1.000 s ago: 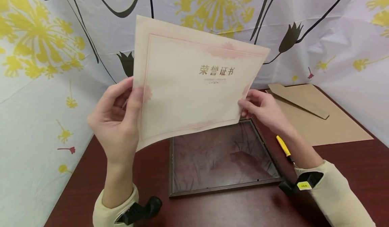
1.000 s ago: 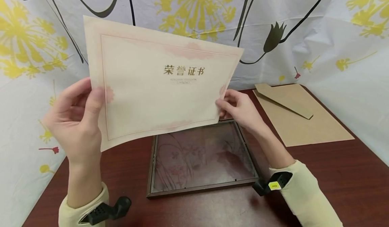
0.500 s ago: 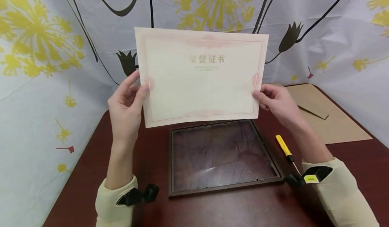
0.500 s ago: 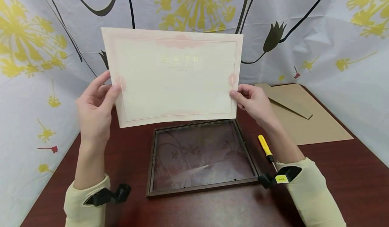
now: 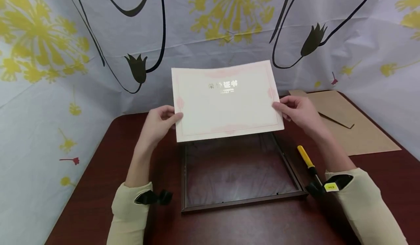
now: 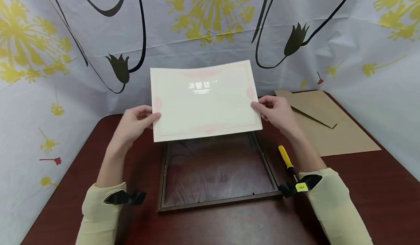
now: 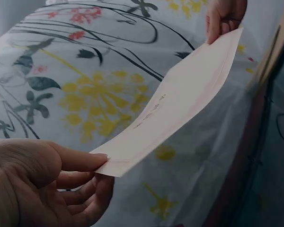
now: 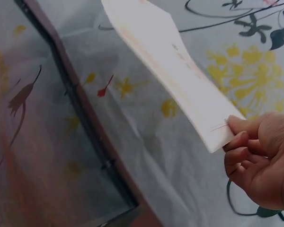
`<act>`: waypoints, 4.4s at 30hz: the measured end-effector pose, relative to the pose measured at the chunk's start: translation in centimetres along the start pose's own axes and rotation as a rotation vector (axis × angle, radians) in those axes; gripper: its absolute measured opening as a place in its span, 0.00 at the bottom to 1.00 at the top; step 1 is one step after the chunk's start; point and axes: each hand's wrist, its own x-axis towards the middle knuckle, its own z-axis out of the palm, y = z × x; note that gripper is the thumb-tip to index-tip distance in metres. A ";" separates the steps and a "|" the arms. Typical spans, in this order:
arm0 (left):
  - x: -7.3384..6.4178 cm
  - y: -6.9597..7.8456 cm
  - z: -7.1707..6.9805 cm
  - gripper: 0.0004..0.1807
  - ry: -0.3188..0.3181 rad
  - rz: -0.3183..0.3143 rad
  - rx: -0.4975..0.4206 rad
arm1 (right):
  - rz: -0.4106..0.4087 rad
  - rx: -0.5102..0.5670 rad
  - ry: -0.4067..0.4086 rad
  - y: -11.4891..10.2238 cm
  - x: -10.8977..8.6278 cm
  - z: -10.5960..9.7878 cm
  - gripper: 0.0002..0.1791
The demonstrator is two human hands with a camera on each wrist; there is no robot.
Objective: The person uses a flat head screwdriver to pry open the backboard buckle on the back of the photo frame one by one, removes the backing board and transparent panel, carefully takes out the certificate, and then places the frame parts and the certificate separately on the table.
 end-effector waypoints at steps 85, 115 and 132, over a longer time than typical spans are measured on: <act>4.8 -4.5 6.5 0.17 -0.270 -0.179 0.087 | 0.093 -0.326 -0.224 5.8 2.3 -2.1 0.17; 6.9 -5.9 9.2 0.31 -0.423 -0.205 0.230 | 0.240 -0.434 -0.268 8.9 3.4 -2.6 0.16; 6.9 -6.2 9.6 0.27 -0.386 -0.229 0.174 | 0.254 -0.409 -0.205 8.8 3.4 -2.6 0.16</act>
